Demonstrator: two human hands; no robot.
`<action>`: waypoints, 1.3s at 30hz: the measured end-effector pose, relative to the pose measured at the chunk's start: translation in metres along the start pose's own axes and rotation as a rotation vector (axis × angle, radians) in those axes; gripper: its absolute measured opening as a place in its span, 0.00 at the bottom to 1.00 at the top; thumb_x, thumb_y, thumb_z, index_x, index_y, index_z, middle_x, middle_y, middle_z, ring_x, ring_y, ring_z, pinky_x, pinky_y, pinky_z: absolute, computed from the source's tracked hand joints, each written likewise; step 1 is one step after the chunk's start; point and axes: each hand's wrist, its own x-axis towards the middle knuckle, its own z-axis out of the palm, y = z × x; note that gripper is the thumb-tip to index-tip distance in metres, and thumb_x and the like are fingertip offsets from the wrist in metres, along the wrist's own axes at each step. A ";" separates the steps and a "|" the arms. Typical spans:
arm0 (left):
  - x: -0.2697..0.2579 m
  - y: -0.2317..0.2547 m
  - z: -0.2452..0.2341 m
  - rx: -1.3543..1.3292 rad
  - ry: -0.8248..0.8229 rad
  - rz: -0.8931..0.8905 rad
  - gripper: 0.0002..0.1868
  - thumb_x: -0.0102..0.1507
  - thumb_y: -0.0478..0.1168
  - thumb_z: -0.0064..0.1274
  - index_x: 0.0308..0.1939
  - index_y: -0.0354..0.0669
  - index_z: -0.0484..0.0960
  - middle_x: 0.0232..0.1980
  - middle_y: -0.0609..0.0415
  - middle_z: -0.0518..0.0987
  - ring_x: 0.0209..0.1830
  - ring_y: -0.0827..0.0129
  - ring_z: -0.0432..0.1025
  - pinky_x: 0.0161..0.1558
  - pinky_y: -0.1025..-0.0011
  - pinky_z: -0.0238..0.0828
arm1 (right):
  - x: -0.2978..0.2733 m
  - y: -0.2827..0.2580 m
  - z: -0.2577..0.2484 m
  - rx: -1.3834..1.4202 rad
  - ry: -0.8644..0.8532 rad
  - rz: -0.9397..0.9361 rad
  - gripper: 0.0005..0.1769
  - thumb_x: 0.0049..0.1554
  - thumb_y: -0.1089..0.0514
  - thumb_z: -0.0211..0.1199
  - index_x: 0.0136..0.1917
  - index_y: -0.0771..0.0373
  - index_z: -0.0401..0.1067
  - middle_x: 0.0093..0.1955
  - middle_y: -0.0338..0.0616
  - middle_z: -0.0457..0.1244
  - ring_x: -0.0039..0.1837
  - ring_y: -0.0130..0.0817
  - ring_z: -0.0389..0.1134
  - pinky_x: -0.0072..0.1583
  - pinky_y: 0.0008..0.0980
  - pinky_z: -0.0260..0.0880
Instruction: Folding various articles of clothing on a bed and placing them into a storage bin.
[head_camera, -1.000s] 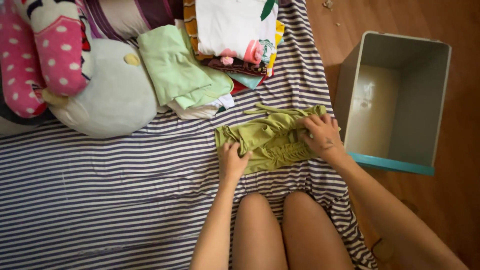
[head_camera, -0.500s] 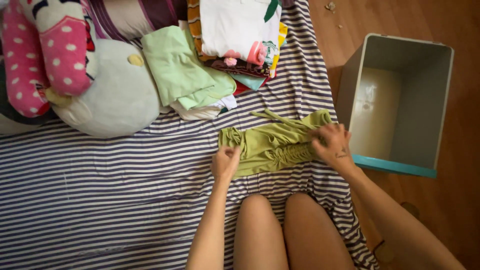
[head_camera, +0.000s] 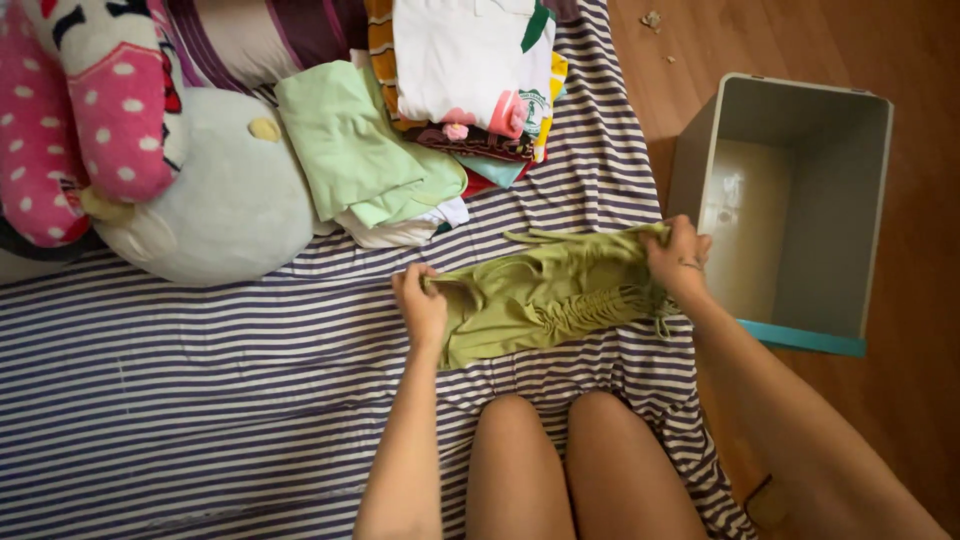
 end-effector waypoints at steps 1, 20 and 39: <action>-0.004 -0.008 0.001 0.002 -0.004 -0.007 0.15 0.53 0.20 0.49 0.39 0.39 0.79 0.45 0.43 0.73 0.50 0.48 0.69 0.57 0.57 0.66 | -0.001 0.001 -0.005 -0.005 -0.006 0.003 0.29 0.56 0.44 0.71 0.62 0.63 0.70 0.62 0.54 0.64 0.68 0.58 0.58 0.69 0.56 0.59; -0.047 0.079 0.022 0.391 -0.434 0.272 0.20 0.58 0.40 0.61 0.52 0.42 0.76 0.60 0.46 0.73 0.66 0.53 0.64 0.68 0.50 0.53 | -0.063 -0.068 -0.051 -0.047 0.121 -0.405 0.31 0.48 0.49 0.77 0.60 0.61 0.70 0.60 0.52 0.59 0.64 0.51 0.59 0.65 0.49 0.61; -0.015 0.117 -0.006 0.228 -0.616 -0.125 0.16 0.70 0.41 0.43 0.60 0.39 0.65 0.57 0.43 0.73 0.36 0.55 0.76 0.38 0.58 0.76 | -0.055 -0.030 -0.017 0.053 0.097 0.026 0.42 0.50 0.39 0.77 0.64 0.69 0.65 0.64 0.67 0.57 0.66 0.61 0.54 0.66 0.53 0.57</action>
